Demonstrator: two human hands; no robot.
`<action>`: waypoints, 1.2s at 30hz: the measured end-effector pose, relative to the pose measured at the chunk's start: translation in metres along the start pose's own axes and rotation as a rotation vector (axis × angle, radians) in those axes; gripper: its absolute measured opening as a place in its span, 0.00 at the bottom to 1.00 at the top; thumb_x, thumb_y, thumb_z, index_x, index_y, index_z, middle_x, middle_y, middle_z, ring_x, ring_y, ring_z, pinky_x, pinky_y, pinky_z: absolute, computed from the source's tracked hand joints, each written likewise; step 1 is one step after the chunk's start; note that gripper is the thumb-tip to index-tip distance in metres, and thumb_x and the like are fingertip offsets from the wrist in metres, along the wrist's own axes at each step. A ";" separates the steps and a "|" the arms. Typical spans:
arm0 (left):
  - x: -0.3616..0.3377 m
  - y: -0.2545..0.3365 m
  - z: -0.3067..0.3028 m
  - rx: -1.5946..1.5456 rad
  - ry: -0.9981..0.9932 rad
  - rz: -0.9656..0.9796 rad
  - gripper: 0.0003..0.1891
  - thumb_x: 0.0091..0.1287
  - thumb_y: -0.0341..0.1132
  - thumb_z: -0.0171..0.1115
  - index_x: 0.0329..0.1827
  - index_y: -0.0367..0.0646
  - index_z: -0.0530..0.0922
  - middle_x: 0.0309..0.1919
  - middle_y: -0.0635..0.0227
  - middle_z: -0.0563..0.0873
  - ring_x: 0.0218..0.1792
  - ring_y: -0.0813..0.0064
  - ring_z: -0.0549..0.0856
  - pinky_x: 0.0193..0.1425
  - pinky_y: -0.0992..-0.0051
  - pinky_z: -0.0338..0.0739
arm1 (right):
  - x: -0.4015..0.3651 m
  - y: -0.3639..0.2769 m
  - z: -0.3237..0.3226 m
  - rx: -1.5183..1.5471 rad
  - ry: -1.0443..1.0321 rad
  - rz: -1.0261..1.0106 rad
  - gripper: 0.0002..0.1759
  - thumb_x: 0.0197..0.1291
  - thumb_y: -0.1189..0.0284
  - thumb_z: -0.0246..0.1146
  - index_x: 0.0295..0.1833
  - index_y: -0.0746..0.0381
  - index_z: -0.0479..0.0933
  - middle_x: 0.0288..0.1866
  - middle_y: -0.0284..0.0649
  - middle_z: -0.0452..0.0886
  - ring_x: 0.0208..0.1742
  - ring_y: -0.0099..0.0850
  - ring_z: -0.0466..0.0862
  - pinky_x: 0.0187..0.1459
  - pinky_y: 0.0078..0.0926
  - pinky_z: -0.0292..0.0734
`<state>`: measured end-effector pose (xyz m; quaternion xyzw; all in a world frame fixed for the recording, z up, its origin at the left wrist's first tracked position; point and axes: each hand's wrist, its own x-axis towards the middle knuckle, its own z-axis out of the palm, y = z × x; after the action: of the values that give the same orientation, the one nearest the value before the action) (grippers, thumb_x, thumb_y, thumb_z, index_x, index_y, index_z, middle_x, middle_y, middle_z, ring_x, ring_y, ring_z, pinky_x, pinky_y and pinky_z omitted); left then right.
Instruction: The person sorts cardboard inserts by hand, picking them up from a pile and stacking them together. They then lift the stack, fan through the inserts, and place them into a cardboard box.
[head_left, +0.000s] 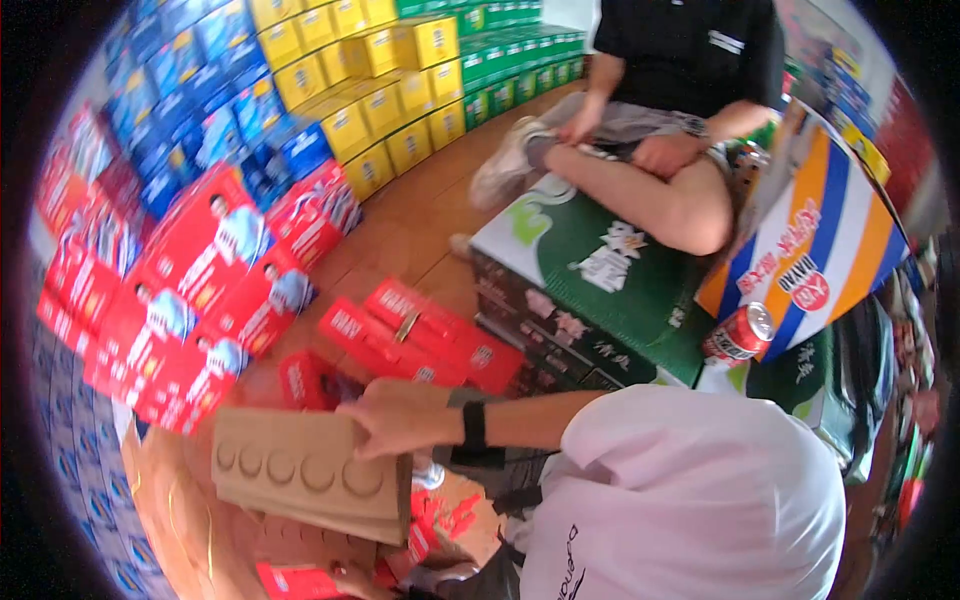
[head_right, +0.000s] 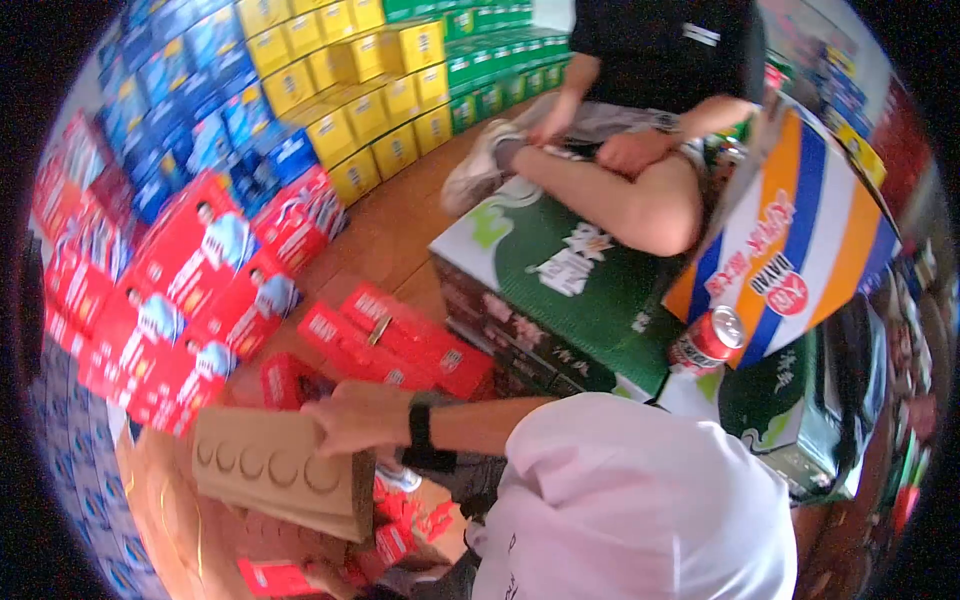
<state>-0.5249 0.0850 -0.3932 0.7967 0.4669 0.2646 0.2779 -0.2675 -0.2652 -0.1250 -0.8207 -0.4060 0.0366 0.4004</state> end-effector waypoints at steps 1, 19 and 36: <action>-0.012 0.013 -0.003 -0.075 0.141 0.138 0.19 0.69 0.40 0.62 0.56 0.36 0.85 0.46 0.49 0.90 0.44 0.52 0.89 0.47 0.56 0.83 | 0.002 0.000 0.000 -0.038 -0.104 0.107 0.30 0.54 0.58 0.70 0.58 0.65 0.80 0.41 0.56 0.86 0.47 0.50 0.87 0.50 0.46 0.81; -0.093 0.161 0.005 0.084 -0.244 0.236 0.21 0.66 0.38 0.67 0.58 0.34 0.82 0.49 0.47 0.89 0.49 0.51 0.88 0.53 0.57 0.82 | -0.087 -0.094 0.114 0.953 -0.277 0.157 0.49 0.56 0.57 0.75 0.77 0.64 0.59 0.67 0.54 0.74 0.68 0.44 0.75 0.67 0.39 0.73; -0.051 0.065 -0.009 0.133 -0.108 -0.120 0.24 0.63 0.37 0.72 0.60 0.32 0.79 0.52 0.46 0.88 0.53 0.50 0.87 0.58 0.57 0.81 | -0.150 -0.066 0.168 0.789 -0.555 0.350 0.32 0.72 0.58 0.62 0.73 0.66 0.66 0.64 0.50 0.78 0.65 0.37 0.79 0.66 0.35 0.74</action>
<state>-0.5138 0.0143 -0.3504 0.7970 0.5148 0.1727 0.2646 -0.4748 -0.2411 -0.2336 -0.6222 -0.3089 0.4700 0.5445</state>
